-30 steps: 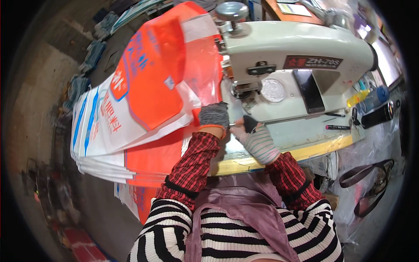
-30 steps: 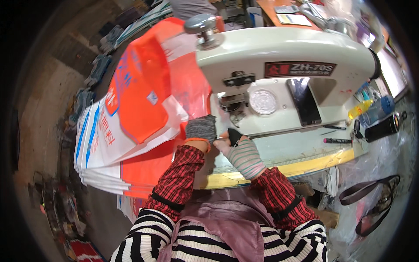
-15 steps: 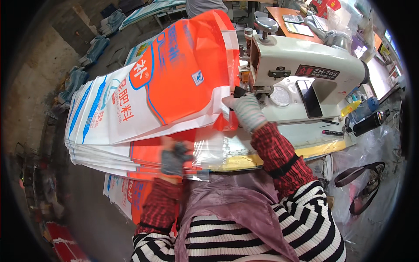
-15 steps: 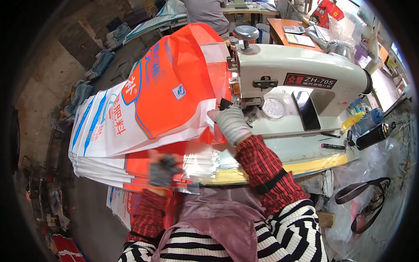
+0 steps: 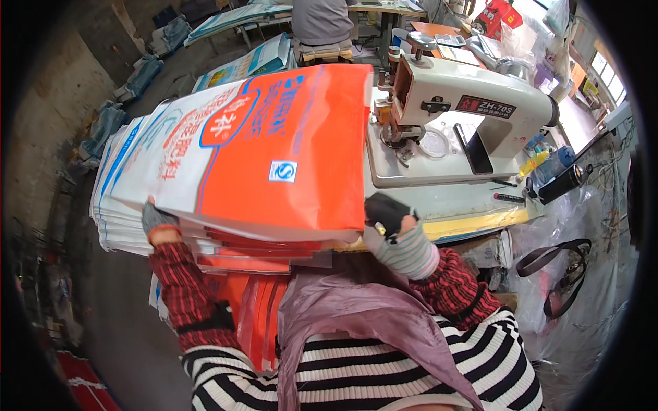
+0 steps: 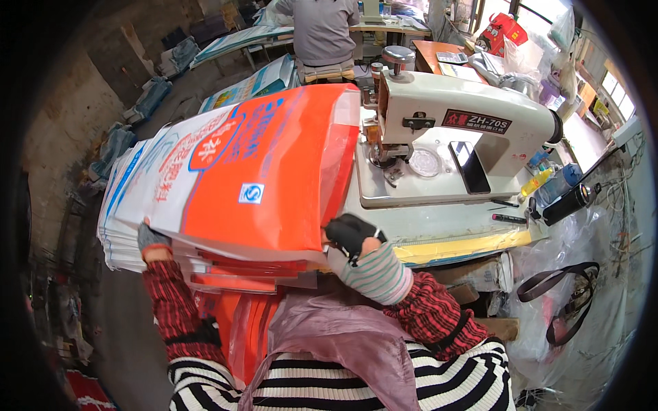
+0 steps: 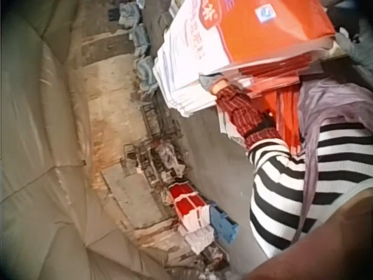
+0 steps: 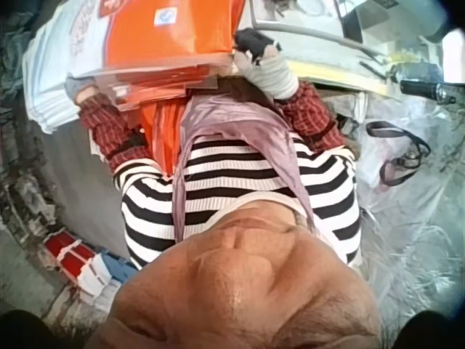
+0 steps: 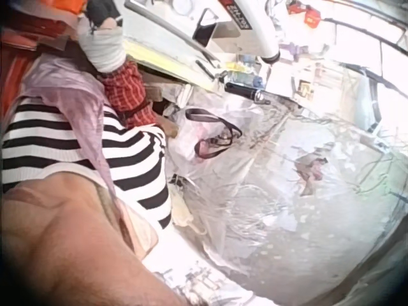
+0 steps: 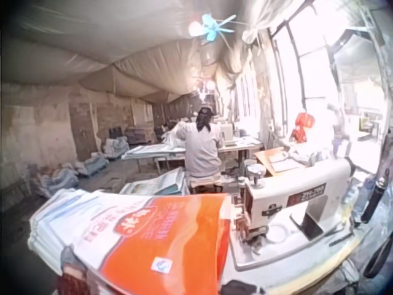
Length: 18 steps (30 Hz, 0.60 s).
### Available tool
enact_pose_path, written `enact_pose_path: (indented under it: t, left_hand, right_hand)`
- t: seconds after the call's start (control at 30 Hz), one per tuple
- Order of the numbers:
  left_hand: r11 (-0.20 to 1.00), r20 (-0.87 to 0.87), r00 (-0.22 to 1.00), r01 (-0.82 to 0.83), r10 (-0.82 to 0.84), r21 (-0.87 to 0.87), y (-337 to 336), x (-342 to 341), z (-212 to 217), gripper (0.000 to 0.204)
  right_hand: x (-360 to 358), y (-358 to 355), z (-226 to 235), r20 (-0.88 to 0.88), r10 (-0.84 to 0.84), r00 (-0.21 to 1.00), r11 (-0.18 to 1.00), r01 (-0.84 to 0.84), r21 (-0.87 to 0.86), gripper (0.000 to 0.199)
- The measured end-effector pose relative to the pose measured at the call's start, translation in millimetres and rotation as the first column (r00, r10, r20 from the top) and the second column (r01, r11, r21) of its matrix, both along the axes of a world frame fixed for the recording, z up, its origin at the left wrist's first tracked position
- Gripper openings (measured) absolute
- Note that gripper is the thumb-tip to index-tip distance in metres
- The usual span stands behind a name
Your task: Sewing large plastic fertilizer bags using an industrial sewing machine on a factory floor.
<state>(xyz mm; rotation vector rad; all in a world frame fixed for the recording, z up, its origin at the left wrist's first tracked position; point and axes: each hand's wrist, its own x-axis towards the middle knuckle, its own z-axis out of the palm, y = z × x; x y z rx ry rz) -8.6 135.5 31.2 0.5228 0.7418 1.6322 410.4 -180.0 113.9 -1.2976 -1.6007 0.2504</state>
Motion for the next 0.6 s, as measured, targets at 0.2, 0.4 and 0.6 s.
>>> enact_pose_path:
  t: [0.2,0.4,0.6]
  left_hand:
    - [0.723,0.293,0.667,0.673,-0.685,0.156,-146.8,113.2,-1.0,0.054]
    - [0.918,-0.181,0.905,0.356,-0.385,-0.173,-122.8,71.9,-5.7,0.035]
    - [0.976,-0.088,0.994,0.052,-0.072,-0.210,-102.8,105.6,-37.7,0.025]
  right_hand:
    - [-27.7,-2.2,1.0,0.460,0.236,0.856,0.952,-0.299,0.069,0.029]
    - [-43.1,-4.9,0.7,0.476,0.254,0.842,0.917,-0.366,0.158,0.031]
    - [-52.7,-18.4,-13.9,0.150,0.091,0.985,0.894,-0.015,-0.447,0.063]
